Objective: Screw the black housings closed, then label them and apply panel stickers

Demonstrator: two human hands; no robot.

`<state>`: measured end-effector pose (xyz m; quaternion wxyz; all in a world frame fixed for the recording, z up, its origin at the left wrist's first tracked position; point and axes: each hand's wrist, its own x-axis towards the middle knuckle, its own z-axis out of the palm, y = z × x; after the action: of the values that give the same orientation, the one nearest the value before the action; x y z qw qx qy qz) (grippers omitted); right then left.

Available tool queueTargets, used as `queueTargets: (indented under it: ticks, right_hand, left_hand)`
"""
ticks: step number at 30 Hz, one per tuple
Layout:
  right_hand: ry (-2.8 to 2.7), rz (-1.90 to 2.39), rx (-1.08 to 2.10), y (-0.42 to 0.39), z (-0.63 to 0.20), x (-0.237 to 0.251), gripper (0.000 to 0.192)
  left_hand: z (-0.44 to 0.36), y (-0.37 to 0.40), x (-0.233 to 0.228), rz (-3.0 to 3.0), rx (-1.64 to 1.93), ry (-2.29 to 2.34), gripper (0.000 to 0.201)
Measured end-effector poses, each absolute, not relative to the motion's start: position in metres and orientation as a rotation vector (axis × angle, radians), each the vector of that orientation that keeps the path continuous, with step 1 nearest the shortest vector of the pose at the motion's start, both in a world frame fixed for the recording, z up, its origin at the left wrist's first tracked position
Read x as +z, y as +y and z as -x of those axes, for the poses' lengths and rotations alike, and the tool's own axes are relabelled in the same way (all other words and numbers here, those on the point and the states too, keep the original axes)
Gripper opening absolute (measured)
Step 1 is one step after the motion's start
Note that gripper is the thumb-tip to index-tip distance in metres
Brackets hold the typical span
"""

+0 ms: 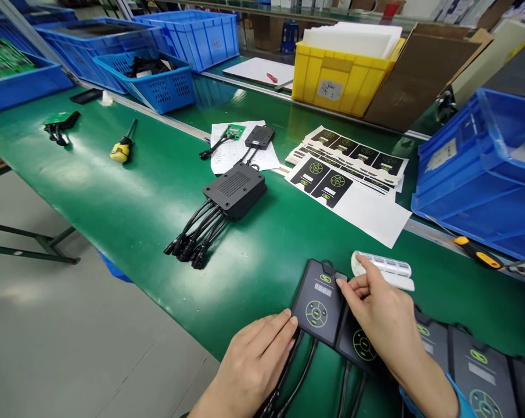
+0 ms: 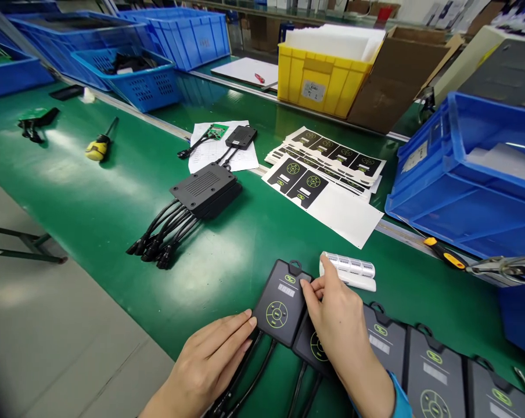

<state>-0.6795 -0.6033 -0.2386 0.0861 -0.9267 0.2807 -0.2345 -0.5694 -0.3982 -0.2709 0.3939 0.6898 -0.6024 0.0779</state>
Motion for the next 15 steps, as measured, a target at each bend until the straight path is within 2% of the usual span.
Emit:
queueTargets:
  ticks: [2,6,9,12,15]
  right_hand:
    - [0.857,2.766,-0.644,-0.603,0.682,-0.238,0.044]
    - [0.705,2.874,-0.577,-0.595,0.699,-0.234,0.028]
    - [0.644,2.920,-0.559,-0.594,0.718,-0.230,0.023]
    - [0.721,2.972,-0.625,-0.608,0.735,-0.223,0.022]
    - [0.961,3.004,-0.525,-0.634,0.757,-0.213,0.024]
  left_hand:
    - [0.570,-0.397,-0.272,-1.757,0.179,-1.525,0.028]
    - [0.569,-0.394,-0.275,-1.779,0.140,-1.514,0.029]
    - [0.568,-0.393,-0.278,-1.797,0.132,-1.512,0.029]
    - [0.565,-0.394,-0.279,-1.816,0.146,-1.518,0.028]
    - [0.563,-0.395,-0.279,-1.814,0.207,-1.546,0.027]
